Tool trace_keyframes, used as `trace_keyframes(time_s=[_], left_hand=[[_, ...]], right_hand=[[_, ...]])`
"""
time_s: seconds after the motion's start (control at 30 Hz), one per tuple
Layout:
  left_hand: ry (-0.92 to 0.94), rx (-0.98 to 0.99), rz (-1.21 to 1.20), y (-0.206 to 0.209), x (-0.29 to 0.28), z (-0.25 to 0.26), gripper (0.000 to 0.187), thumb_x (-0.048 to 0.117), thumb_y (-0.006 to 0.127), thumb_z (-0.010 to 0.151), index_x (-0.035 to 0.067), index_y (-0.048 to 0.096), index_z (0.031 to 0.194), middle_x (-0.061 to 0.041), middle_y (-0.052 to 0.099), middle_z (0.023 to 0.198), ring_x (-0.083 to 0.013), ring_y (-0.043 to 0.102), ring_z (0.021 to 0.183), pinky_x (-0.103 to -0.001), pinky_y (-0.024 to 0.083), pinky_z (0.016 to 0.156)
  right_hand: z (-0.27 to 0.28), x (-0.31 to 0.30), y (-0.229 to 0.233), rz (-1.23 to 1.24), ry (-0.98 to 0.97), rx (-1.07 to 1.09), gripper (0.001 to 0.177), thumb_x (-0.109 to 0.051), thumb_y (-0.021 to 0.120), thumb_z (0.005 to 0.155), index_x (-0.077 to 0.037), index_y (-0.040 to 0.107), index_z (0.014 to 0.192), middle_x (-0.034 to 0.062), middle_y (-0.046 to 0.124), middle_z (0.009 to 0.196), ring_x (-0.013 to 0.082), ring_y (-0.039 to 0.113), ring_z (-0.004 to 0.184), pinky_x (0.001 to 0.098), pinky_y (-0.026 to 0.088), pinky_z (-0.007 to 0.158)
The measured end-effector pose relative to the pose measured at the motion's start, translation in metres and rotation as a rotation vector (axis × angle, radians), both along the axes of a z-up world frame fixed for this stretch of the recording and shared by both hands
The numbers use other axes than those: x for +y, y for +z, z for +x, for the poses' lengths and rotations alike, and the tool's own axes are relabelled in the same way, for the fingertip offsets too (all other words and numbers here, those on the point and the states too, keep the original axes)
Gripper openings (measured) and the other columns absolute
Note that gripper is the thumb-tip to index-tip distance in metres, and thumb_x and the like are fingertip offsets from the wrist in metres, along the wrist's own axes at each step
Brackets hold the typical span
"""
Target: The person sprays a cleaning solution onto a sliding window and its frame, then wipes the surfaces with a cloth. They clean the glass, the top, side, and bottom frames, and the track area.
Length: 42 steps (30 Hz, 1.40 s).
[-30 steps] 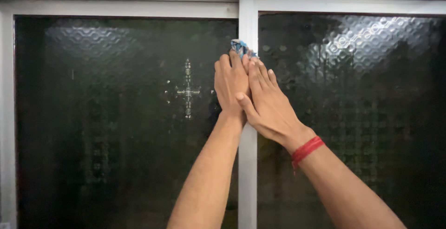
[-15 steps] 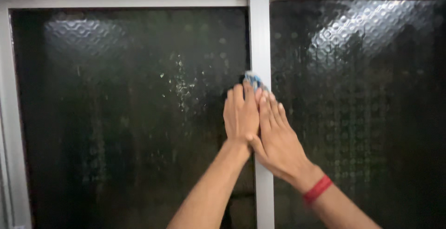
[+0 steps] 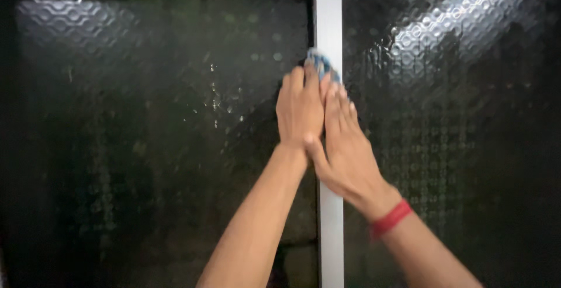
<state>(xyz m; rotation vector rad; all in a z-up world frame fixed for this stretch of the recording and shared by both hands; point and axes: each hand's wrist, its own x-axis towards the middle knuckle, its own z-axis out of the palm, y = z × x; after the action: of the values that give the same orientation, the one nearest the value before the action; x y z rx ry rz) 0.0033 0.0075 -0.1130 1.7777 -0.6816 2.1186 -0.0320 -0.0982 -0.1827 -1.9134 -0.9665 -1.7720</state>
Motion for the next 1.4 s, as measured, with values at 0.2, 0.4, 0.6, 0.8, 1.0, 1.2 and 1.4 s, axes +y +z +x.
trace_keyframes(time_s=[0.2, 0.4, 0.6, 0.8, 1.0, 1.2, 1.4], left_hand=[[-0.056, 0.105, 0.033, -0.093, 0.01, -0.025, 0.039, 0.026, 0.065, 0.099, -0.006, 0.067, 0.121, -0.016, 0.063, 0.099, -0.0347, 0.062, 0.09, -0.045, 0.053, 0.074], [-0.001, 0.145, 0.06, -0.056, 0.01, -0.018, 0.032, 0.029, 0.063, 0.101, -0.002, 0.068, 0.104, -0.016, 0.063, 0.1, -0.0343, 0.063, 0.095, -0.045, 0.054, 0.077], [-0.005, 0.14, -0.006, 0.03, -0.005, -0.01, 0.036, 0.032, 0.058, 0.103, -0.002, 0.069, 0.104, -0.014, 0.064, 0.104, -0.0327, 0.062, 0.101, -0.044, 0.054, 0.084], [-0.083, 0.04, -0.035, -0.015, -0.002, -0.008, 0.04, 0.028, 0.062, 0.101, -0.006, 0.065, 0.122, -0.015, 0.064, 0.105, -0.0332, 0.062, 0.099, -0.044, 0.054, 0.079], [-0.11, 0.102, 0.023, -0.091, 0.01, -0.023, 0.033, 0.022, 0.065, 0.099, -0.004, 0.067, 0.118, -0.014, 0.063, 0.103, -0.0329, 0.061, 0.095, -0.044, 0.054, 0.079], [-0.065, 0.236, 0.061, -0.111, 0.015, -0.031, 0.031, 0.024, 0.064, 0.101, -0.004, 0.067, 0.115, -0.015, 0.062, 0.098, -0.0327, 0.062, 0.093, -0.044, 0.054, 0.076], [-0.009, 0.193, 0.021, -0.011, 0.001, -0.013, 0.035, 0.033, 0.059, 0.102, -0.001, 0.066, 0.107, -0.017, 0.064, 0.106, -0.036, 0.063, 0.102, -0.047, 0.055, 0.082]], right_hand=[[-0.02, 0.002, -0.087, -0.04, 0.006, 0.113, 0.079, -0.039, 0.044, 0.103, 0.018, 0.021, 0.153, 0.0373, 0.026, 0.161, 0.0478, 0.024, 0.153, 0.0502, 0.02, 0.124], [-0.008, -0.001, -0.057, -0.04, -0.04, 0.066, 0.072, -0.035, 0.037, 0.107, 0.018, 0.02, 0.154, 0.0376, 0.026, 0.161, 0.0468, 0.024, 0.153, 0.0508, 0.019, 0.125], [-0.001, -0.015, 0.033, -0.035, -0.018, 0.082, 0.069, -0.035, 0.029, 0.111, 0.017, 0.021, 0.155, 0.0368, 0.03, 0.16, 0.0464, 0.027, 0.153, 0.0504, 0.019, 0.126], [-0.003, -0.009, -0.013, -0.012, 0.001, 0.057, 0.071, -0.038, 0.029, 0.11, 0.017, 0.023, 0.154, 0.0377, 0.031, 0.16, 0.0464, 0.029, 0.152, 0.05, 0.023, 0.125], [-0.021, 0.002, -0.086, -0.016, -0.011, 0.095, 0.077, -0.042, 0.036, 0.107, 0.017, 0.022, 0.155, 0.0365, 0.031, 0.16, 0.0458, 0.03, 0.152, 0.0497, 0.024, 0.125], [-0.019, 0.01, -0.116, -0.01, -0.064, 0.142, 0.08, -0.043, 0.04, 0.105, 0.017, 0.02, 0.154, 0.0362, 0.026, 0.161, 0.0465, 0.025, 0.152, 0.0506, 0.021, 0.123], [-0.001, -0.006, -0.015, -0.05, -0.129, 0.019, 0.073, -0.038, 0.037, 0.108, 0.016, 0.021, 0.155, 0.0363, 0.027, 0.162, 0.0458, 0.026, 0.153, 0.0514, 0.021, 0.126]])
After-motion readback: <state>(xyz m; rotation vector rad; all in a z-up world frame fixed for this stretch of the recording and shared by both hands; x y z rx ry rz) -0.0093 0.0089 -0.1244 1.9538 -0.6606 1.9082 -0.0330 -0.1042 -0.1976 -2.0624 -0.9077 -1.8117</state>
